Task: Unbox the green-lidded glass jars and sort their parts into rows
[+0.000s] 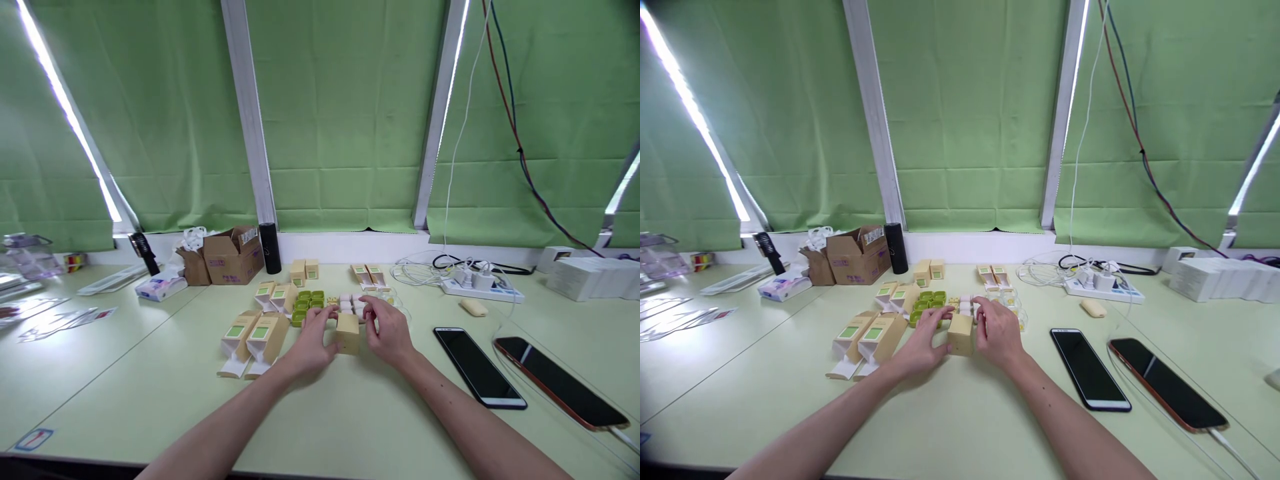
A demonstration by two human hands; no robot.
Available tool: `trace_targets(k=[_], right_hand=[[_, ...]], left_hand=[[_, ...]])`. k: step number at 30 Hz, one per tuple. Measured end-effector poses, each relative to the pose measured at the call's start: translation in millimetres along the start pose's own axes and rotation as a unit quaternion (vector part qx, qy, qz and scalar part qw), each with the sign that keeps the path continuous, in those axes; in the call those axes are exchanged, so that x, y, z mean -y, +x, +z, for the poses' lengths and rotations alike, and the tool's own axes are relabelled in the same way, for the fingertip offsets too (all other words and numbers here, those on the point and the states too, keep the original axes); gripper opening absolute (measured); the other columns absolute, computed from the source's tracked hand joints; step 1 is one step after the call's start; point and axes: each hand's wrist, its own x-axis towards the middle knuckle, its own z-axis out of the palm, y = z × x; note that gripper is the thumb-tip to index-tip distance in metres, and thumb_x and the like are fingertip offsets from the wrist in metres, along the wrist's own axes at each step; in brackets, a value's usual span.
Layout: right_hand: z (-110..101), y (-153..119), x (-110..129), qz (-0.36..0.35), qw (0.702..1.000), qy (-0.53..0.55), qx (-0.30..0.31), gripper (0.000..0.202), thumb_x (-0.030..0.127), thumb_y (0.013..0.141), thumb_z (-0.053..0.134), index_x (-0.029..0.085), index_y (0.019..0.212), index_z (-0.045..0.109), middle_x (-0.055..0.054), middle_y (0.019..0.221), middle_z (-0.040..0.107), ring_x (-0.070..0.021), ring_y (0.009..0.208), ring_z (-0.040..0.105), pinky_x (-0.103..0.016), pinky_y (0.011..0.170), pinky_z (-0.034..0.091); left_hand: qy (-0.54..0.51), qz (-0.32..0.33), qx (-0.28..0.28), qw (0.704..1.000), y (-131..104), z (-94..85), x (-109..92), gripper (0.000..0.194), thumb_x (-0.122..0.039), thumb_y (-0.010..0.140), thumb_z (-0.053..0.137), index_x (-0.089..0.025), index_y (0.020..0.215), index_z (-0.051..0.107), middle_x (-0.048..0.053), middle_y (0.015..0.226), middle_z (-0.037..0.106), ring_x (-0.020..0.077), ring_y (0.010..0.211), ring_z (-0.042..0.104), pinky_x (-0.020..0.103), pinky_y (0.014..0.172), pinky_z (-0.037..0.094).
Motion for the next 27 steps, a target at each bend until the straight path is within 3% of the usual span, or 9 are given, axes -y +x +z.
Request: trace_targets(k=[27], right_hand=[[-3.3, -0.1, 2.0, 0.002, 1.0, -0.003, 0.005, 0.035, 0.013, 0.09, 0.05, 0.02, 0.124, 0.06, -0.007, 0.089, 0.07, -0.0238, 0.083, 0.065, -0.036, 0.076, 0.05]], left_hand=[[-0.014, -0.046, -0.012, 0.999, 0.9, 8.7, -18.0, 0.047, -0.028, 0.082, 0.076, -0.021, 0.125, 0.059, 0.01, 0.121, 0.06, 0.0294, 0.124, 0.054, 0.048, 0.112, 0.044]])
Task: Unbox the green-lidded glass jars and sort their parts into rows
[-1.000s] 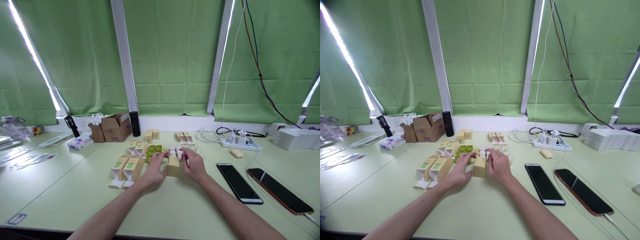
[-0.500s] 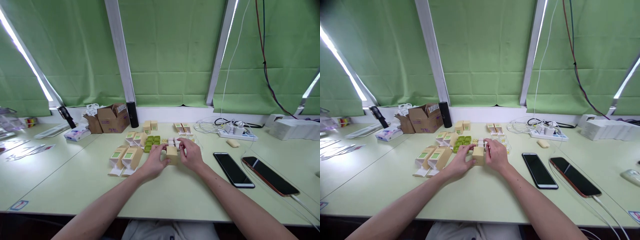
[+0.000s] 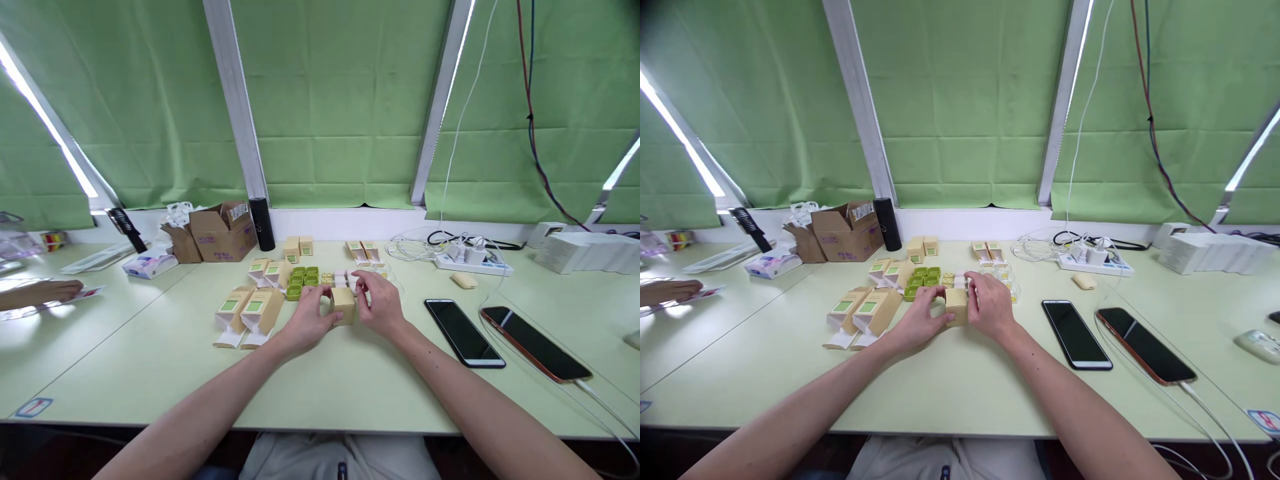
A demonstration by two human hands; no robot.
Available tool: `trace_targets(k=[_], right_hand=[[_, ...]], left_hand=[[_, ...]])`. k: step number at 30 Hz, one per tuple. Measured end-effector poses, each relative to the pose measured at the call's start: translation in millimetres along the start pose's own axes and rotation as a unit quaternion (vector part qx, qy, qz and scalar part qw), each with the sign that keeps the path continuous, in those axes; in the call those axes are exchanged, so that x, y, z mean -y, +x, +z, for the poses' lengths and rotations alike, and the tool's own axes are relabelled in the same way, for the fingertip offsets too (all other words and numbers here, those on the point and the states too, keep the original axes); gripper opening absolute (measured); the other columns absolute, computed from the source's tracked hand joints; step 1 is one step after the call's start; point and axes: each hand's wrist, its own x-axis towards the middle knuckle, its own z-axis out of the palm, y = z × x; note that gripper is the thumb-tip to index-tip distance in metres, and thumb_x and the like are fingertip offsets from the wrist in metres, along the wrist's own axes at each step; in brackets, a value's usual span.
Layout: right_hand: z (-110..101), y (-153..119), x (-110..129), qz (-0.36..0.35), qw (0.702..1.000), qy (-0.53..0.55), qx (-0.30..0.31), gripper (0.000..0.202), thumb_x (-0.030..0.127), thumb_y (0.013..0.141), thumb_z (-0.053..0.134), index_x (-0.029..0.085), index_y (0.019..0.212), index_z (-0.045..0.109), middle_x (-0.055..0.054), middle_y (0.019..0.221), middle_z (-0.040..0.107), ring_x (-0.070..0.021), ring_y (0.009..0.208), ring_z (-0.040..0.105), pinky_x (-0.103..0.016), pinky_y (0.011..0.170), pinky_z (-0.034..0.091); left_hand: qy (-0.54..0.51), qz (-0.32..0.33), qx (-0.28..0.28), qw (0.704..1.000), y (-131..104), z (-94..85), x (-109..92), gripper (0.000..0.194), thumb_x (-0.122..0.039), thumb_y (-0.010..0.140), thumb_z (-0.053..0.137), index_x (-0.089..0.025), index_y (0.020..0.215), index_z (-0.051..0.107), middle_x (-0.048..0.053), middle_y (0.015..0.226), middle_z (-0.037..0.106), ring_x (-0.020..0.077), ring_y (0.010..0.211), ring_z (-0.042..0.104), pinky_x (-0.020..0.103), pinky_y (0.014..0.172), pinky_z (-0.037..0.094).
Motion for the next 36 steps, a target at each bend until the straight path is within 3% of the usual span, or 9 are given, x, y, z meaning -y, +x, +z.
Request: trace_targets(k=[10, 19, 26, 36], right_hand=[[-11.2, 3.3, 16.2, -0.027, 0.998, 0.056, -0.027, 0.032, 0.029, 0.1, 0.049, 0.02, 0.13, 0.054, -0.01, 0.101, 0.068, -0.0257, 0.091, 0.064, -0.041, 0.081, 0.051], [-4.1, 1.0, 22.9, -0.058, 0.995, 0.079, -0.022, 0.051, 0.032, 0.095, 0.059, 0.021, 0.143, 0.044, -0.014, 0.124, 0.066, -0.0275, 0.097, 0.065, -0.045, 0.082, 0.056], [-3.1, -0.7, 25.2, -0.067, 0.993, 0.096, -0.01, 0.058, 0.031, 0.094, 0.06, 0.022, 0.147, 0.039, -0.015, 0.124, 0.064, -0.0282, 0.098, 0.065, -0.046, 0.08, 0.059], [0.3, -1.8, 25.4, -0.062, 0.991, 0.119, -0.009, 0.058, 0.026, 0.096, 0.059, 0.023, 0.149, 0.036, -0.016, 0.125, 0.064, -0.0272, 0.098, 0.065, -0.045, 0.079, 0.059]], left_hand=[[0.067, 0.186, -0.127, 0.972, -1.0, -1.8, 1.1, 0.051, -0.026, 0.088, 0.075, -0.023, 0.131, 0.048, 0.011, 0.126, 0.06, 0.0279, 0.12, 0.059, 0.046, 0.103, 0.051], [0.216, 0.31, -0.238, 0.895, -2.0, -6.2, 1.8, 0.043, -0.019, 0.089, 0.071, -0.023, 0.128, 0.055, 0.012, 0.118, 0.065, 0.0285, 0.111, 0.064, 0.045, 0.093, 0.055], [0.285, 0.356, -0.276, 0.846, -4.5, -10.5, -8.2, 0.034, -0.014, 0.09, 0.068, -0.022, 0.122, 0.058, 0.009, 0.107, 0.067, 0.0254, 0.1, 0.065, 0.041, 0.088, 0.051], [0.308, 0.355, -0.286, 0.835, -4.2, -8.1, -6.8, 0.032, -0.015, 0.09, 0.069, -0.02, 0.119, 0.057, 0.01, 0.108, 0.068, 0.0256, 0.098, 0.064, 0.04, 0.087, 0.049]])
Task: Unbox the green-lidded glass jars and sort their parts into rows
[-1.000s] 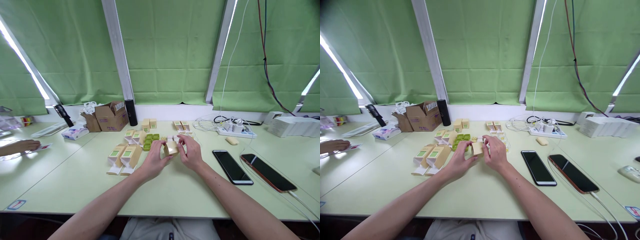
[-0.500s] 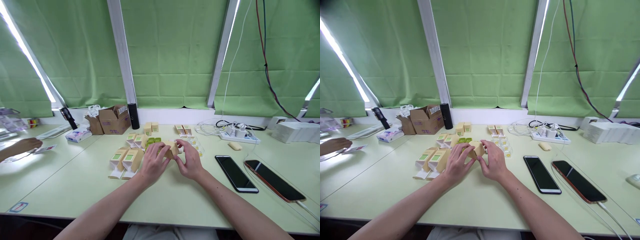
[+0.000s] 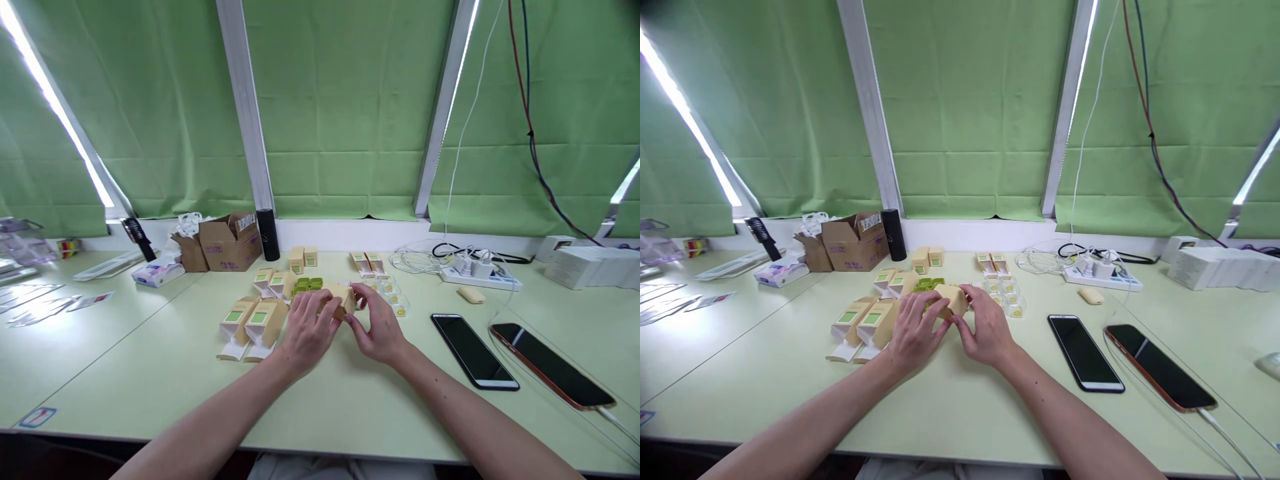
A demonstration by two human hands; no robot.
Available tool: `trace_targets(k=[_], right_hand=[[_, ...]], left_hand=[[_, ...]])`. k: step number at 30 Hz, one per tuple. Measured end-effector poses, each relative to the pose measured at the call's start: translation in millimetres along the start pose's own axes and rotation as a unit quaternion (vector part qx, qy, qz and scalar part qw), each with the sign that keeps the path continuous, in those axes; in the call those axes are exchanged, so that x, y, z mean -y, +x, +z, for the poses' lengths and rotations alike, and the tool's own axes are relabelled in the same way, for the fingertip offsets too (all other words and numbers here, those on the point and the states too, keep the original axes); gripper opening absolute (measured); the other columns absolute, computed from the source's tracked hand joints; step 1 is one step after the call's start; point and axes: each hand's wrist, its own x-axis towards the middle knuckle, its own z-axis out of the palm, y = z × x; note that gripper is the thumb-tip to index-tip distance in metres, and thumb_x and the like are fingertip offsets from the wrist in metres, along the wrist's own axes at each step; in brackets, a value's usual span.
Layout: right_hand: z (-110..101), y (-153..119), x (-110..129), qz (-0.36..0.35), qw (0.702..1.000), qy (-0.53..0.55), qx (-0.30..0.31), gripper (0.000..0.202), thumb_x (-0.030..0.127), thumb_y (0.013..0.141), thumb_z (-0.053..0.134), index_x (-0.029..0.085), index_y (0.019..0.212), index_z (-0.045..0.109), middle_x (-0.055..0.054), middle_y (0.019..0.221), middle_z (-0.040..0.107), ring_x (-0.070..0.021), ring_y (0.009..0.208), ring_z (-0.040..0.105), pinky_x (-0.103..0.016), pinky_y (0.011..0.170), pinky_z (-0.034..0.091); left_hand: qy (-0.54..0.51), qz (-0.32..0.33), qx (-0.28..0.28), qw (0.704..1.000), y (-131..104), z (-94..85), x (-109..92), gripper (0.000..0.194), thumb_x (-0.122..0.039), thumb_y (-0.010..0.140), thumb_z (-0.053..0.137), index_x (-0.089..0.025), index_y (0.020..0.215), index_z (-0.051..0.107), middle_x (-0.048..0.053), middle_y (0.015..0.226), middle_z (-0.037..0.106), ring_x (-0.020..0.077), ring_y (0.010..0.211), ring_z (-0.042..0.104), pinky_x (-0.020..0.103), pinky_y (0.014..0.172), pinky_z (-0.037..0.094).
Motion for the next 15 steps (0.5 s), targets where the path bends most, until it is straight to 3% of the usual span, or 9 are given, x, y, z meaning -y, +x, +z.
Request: trace_targets(k=[15], right_hand=[[3.7, -3.7, -5.3, 0.039, 0.999, 0.008, 0.012, 0.051, 0.026, 0.096, 0.06, 0.023, 0.143, 0.04, -0.014, 0.122, 0.064, -0.0257, 0.095, 0.066, -0.043, 0.078, 0.06]], left_hand=[[-0.04, -0.047, 0.071, 0.996, -3.5, 2.9, -1.2, 0.041, -0.015, 0.089, 0.07, -0.017, 0.126, 0.053, 0.014, 0.117, 0.066, 0.0296, 0.107, 0.064, 0.045, 0.091, 0.057]])
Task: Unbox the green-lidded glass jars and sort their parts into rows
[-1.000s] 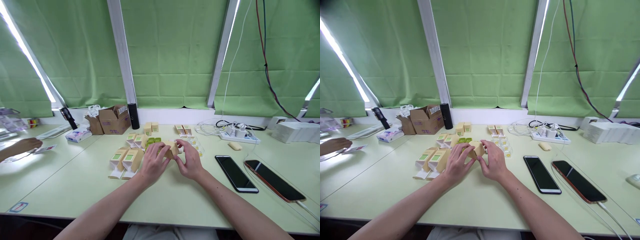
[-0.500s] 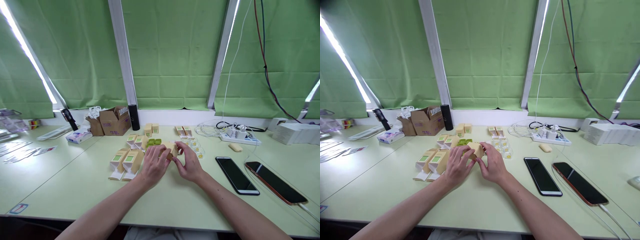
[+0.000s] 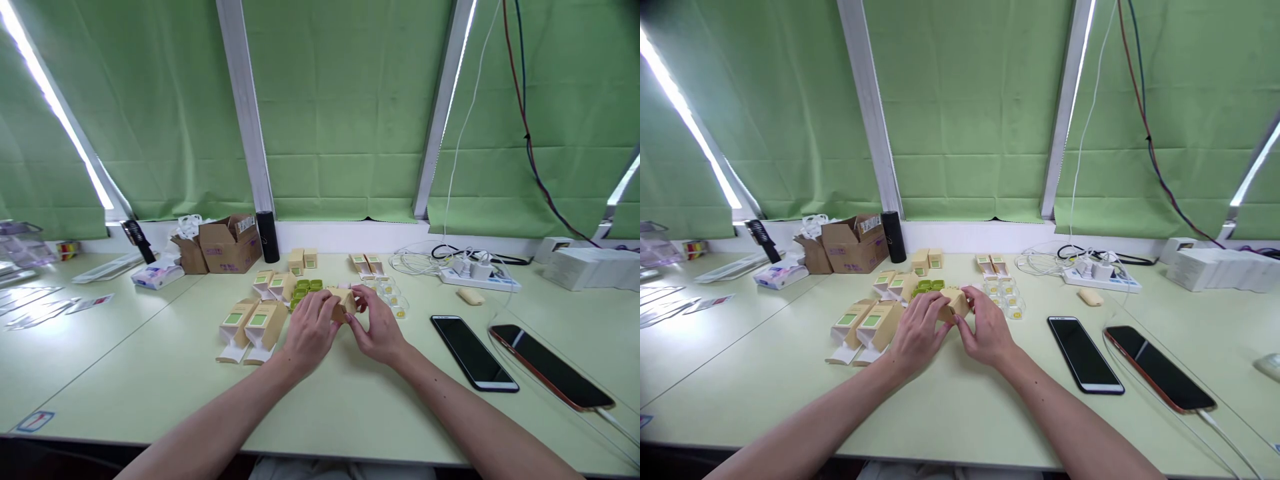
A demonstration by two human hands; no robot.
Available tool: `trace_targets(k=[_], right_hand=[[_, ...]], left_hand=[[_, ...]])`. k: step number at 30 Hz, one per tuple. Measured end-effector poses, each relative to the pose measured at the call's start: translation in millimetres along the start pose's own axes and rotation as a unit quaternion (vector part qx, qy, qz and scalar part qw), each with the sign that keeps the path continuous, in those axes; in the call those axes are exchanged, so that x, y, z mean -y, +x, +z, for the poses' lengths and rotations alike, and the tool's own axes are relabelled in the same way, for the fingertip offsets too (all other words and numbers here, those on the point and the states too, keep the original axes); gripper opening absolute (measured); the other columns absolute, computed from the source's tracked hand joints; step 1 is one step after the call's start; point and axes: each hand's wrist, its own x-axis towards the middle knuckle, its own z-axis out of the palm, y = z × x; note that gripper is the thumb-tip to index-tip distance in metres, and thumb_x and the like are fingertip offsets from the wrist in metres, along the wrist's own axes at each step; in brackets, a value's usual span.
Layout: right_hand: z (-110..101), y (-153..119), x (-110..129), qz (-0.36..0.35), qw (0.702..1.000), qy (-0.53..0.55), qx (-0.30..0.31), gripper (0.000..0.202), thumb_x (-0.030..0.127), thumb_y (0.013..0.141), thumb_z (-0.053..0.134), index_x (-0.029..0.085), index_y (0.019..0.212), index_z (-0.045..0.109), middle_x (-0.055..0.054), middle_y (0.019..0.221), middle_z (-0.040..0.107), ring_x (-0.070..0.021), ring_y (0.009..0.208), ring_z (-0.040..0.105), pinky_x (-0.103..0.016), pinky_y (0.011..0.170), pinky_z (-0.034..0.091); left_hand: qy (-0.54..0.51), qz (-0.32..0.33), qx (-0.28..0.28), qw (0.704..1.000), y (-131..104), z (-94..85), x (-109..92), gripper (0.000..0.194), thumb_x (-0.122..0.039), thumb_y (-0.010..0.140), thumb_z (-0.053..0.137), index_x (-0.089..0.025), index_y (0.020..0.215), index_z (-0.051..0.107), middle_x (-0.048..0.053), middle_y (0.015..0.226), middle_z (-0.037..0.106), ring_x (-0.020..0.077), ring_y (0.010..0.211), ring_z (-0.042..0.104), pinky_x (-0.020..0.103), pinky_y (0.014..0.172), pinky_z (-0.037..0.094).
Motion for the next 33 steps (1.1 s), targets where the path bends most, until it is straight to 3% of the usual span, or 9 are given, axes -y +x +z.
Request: trace_targets(k=[13, 19, 22, 25, 28, 33], right_hand=[[-1.5, 0.6, -0.8, 0.0, 1.0, -0.012, 0.007, 0.044, 0.028, 0.099, 0.055, 0.022, 0.141, 0.041, -0.014, 0.122, 0.065, -0.0245, 0.094, 0.068, -0.041, 0.079, 0.061], [-4.5, 1.5, -2.3, 0.007, 1.0, -0.001, -0.004, 0.035, 0.024, 0.106, 0.037, 0.022, 0.141, 0.04, -0.014, 0.121, 0.067, -0.0247, 0.104, 0.07, -0.041, 0.087, 0.059], [-4.8, 1.6, -3.5, 0.036, 0.999, 0.013, -0.003, 0.034, 0.024, 0.107, 0.036, 0.022, 0.141, 0.04, -0.011, 0.111, 0.07, -0.0231, 0.094, 0.072, -0.039, 0.081, 0.06], [-5.4, 3.4, -4.5, 0.042, 0.998, 0.014, -0.033, 0.034, 0.024, 0.107, 0.039, 0.022, 0.141, 0.041, -0.012, 0.116, 0.069, -0.0223, 0.093, 0.071, -0.039, 0.079, 0.06], [-7.8, 7.5, -5.2, 0.014, 0.996, -0.001, -0.092, 0.034, 0.023, 0.105, 0.044, 0.023, 0.139, 0.044, -0.015, 0.129, 0.063, -0.025, 0.106, 0.067, -0.043, 0.084, 0.06], [-13.5, 13.7, -7.3, -0.046, 0.986, -0.023, -0.158, 0.037, 0.018, 0.101, 0.05, 0.025, 0.137, 0.047, -0.017, 0.129, 0.059, -0.0312, 0.125, 0.058, -0.053, 0.093, 0.059]], left_hand=[[-0.041, -0.028, 0.025, 0.998, -2.4, 2.2, 0.5, 0.047, -0.01, 0.086, 0.067, -0.02, 0.129, 0.051, 0.014, 0.121, 0.064, 0.0303, 0.114, 0.063, 0.045, 0.092, 0.059], [-0.067, -0.053, 0.029, 0.996, -2.9, 3.6, 5.0, 0.049, -0.011, 0.088, 0.064, -0.02, 0.133, 0.05, 0.014, 0.126, 0.064, 0.0299, 0.121, 0.062, 0.047, 0.098, 0.057], [-0.09, -0.068, 0.026, 0.993, -3.4, 4.6, 7.1, 0.049, -0.013, 0.088, 0.064, -0.02, 0.135, 0.049, 0.014, 0.127, 0.064, 0.0295, 0.122, 0.062, 0.048, 0.101, 0.056], [-0.107, -0.083, 0.024, 0.991, -4.2, 5.9, 8.1, 0.051, -0.014, 0.089, 0.063, -0.02, 0.137, 0.046, 0.015, 0.128, 0.063, 0.0297, 0.123, 0.061, 0.049, 0.103, 0.055], [-0.12, -0.084, 0.023, 0.989, -4.5, 6.2, 8.3, 0.049, -0.013, 0.09, 0.063, -0.02, 0.135, 0.045, 0.015, 0.129, 0.062, 0.0298, 0.124, 0.059, 0.049, 0.103, 0.054], [-0.137, -0.079, 0.031, 0.987, -3.0, 3.9, 7.1, 0.04, -0.01, 0.09, 0.062, -0.022, 0.126, 0.049, 0.014, 0.127, 0.06, 0.0283, 0.12, 0.06, 0.048, 0.099, 0.055]])
